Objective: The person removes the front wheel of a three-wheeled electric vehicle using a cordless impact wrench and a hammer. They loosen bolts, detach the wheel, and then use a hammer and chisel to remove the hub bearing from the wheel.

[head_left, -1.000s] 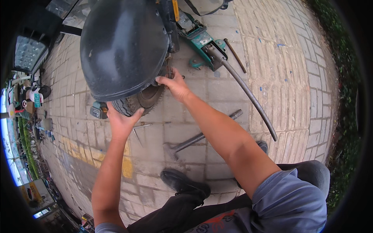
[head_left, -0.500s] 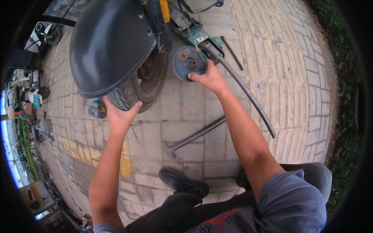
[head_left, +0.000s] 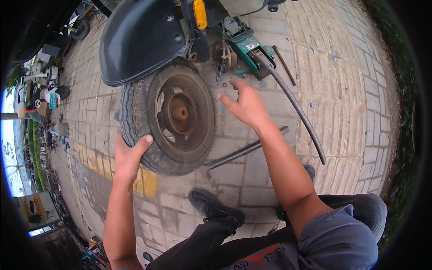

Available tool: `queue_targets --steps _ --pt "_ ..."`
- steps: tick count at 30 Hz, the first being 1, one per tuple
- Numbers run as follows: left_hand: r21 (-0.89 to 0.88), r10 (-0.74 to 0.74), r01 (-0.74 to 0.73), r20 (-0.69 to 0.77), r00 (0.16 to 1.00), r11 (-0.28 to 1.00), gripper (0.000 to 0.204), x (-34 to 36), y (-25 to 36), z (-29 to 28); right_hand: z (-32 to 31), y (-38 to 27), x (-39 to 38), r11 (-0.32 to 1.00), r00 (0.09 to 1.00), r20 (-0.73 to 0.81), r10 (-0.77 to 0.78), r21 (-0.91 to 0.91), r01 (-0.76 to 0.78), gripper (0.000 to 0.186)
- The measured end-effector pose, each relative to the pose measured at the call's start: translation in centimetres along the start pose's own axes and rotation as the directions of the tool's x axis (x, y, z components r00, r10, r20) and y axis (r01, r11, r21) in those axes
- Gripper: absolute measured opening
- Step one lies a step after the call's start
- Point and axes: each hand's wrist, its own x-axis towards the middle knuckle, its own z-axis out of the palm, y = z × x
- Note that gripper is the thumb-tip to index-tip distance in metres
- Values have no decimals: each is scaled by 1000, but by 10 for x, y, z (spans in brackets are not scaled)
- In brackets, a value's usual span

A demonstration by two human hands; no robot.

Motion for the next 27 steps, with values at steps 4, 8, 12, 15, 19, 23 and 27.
queue_targets --steps 4,8,12,15,19,23,27 --pt "67 -29 31 -20 999 997 73 -24 -2 -21 -19 -26 11 997 991 118 -67 -27 70 54" --pt "226 -33 37 -22 999 973 79 -52 23 -33 -30 -28 16 985 974 162 -158 -45 168 55" --pt "385 -7 41 -90 996 922 87 -95 39 -54 -13 -15 13 969 947 305 -101 -184 162 50" --pt "400 -75 147 -190 979 905 89 -132 35 -81 22 1 4 914 832 543 -117 -269 305 46" --pt "406 -131 352 -480 867 843 90 -192 -21 -127 86 3 -35 794 415 903 112 -332 509 39" --pt "189 -254 484 -661 706 855 101 -228 -89 -173 118 34 -90 674 425 903 60 -351 650 25" --pt "164 -321 536 -646 693 828 92 -209 -105 -194 121 50 -98 670 436 891 124 -400 626 25"
